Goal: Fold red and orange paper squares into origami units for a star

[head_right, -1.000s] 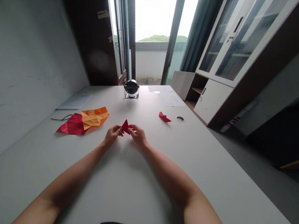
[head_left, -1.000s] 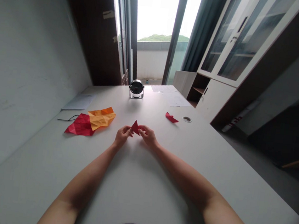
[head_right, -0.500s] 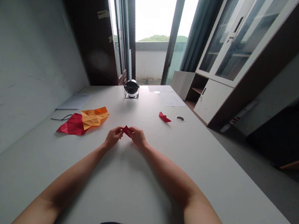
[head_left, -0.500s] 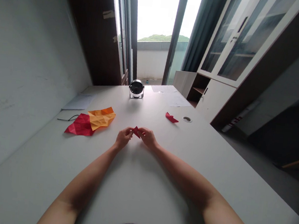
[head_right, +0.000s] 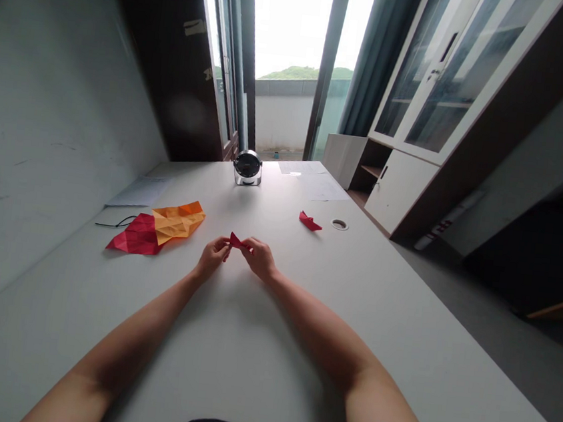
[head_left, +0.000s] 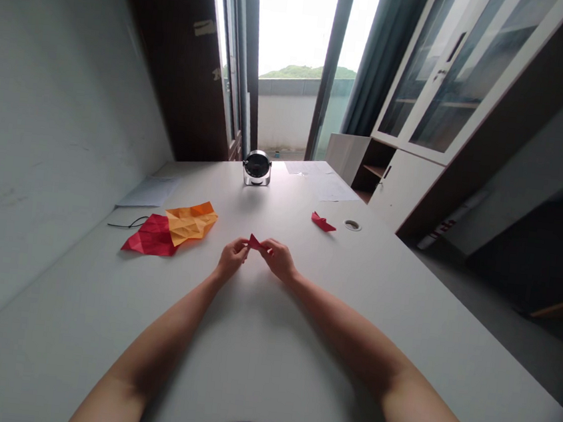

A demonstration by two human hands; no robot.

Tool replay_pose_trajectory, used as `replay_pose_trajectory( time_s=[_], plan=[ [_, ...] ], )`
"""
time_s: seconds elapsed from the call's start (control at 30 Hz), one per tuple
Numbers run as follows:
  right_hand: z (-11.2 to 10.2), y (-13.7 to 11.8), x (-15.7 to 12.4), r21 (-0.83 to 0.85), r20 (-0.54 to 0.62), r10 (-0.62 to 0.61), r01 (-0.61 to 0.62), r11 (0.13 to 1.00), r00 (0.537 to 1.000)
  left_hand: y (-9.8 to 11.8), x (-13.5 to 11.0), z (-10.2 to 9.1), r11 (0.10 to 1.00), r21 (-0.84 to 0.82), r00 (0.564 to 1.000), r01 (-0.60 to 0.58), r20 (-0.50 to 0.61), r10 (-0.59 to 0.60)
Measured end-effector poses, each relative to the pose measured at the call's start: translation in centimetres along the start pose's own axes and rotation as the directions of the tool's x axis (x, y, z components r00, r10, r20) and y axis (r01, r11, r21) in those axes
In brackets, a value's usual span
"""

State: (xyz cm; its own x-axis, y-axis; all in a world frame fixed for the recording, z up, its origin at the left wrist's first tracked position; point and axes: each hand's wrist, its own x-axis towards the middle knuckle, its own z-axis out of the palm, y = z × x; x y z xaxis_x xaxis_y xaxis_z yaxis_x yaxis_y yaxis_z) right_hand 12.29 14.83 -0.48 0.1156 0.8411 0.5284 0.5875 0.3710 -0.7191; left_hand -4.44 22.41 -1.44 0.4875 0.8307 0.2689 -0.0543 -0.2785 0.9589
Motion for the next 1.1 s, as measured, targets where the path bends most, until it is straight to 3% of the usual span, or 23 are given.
replay_pose_trajectory(
  time_s=[0.23, 0.47, 0.63, 0.87, 1.1],
  plan=[
    [-0.1, -0.3, -0.1, -0.145, -0.007, -0.07, 0.069, 0.987, 0.997, 1.1, -0.3, 0.2, 0.997, -0.064, 0.999, -0.049, 0.013, 0.05],
    [0.3, 0.5, 0.0, -0.006, -0.072, -0.019, 0.018, 1.0, 0.997, 1.3, -0.3, 0.3, 0.995, -0.097, 1.0, -0.006, 0.004, 0.006],
    [0.1, 0.6, 0.2, 0.054, -0.143, 0.067, -0.06, 0.997, 0.987, 1.2, -0.3, 0.4, 0.996, -0.084, 0.997, 0.03, 0.069, -0.025],
    [0.6, 0.8, 0.2, 0.254, 0.028, 0.179, -0.18, 0.95, 0.983, 0.4, -0.4, 0.8, 0.996, -0.087, 0.991, 0.028, 0.132, -0.017],
    [0.6, 0.6, 0.1, 0.272, 0.032, 0.153, -0.156, 0.95, 0.988, 0.0, -0.4, 0.5, 1.0, -0.008, 0.991, 0.014, 0.135, -0.012]
  ],
)
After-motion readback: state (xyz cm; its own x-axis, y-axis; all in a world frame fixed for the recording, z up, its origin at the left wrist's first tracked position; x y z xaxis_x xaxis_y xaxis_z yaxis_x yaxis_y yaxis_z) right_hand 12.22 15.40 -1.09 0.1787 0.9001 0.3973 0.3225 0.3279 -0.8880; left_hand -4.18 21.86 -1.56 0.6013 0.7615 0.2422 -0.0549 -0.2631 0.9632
